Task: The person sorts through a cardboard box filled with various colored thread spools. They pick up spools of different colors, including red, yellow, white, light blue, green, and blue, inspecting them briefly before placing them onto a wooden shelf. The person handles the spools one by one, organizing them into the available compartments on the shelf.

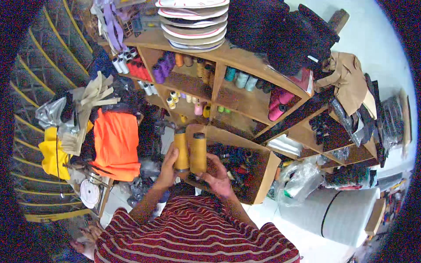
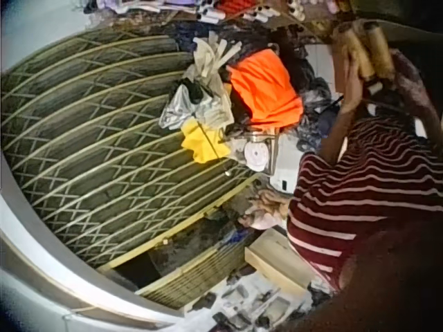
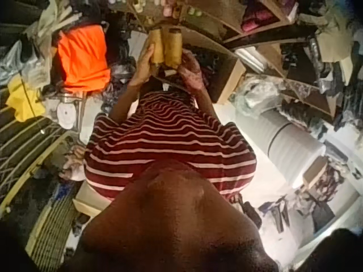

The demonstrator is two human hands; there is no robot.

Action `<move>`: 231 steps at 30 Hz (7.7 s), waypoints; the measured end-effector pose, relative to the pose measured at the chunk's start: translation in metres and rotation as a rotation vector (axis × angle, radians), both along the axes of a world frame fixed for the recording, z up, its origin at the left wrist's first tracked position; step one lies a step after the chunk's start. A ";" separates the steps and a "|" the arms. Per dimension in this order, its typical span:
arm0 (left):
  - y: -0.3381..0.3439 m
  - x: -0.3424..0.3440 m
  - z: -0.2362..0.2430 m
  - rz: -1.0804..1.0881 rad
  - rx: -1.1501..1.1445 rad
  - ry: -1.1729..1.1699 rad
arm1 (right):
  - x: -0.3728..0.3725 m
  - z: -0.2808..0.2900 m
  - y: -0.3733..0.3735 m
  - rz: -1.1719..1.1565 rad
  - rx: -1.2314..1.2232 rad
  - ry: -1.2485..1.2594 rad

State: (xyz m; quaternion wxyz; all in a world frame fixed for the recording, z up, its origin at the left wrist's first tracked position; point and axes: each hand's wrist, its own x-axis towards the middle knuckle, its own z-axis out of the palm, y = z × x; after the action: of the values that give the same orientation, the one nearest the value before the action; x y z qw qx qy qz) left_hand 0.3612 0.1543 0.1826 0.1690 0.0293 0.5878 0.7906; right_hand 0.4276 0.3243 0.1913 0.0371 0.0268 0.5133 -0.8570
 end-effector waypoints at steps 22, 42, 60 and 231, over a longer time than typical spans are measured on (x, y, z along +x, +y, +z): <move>0.123 -0.305 -0.129 0.021 -0.667 0.734 | -0.025 0.002 -0.044 -0.476 -0.019 -0.064; 0.122 -0.303 -0.104 -0.283 -0.753 0.700 | -0.045 -0.009 -0.041 -0.364 0.024 -0.026; 0.006 -0.142 -0.057 -0.672 -0.096 0.283 | -0.052 -0.015 -0.037 -0.351 0.143 0.012; 0.008 0.078 0.011 0.087 0.147 -0.341 | 0.007 -0.016 0.014 -0.219 -0.181 -0.259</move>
State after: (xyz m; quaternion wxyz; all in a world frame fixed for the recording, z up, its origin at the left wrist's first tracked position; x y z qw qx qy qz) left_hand 0.4393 0.1626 0.1939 0.2294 -0.1184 0.4920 0.8314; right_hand 0.4348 0.3379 0.1756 0.0116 0.1893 0.4192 -0.8879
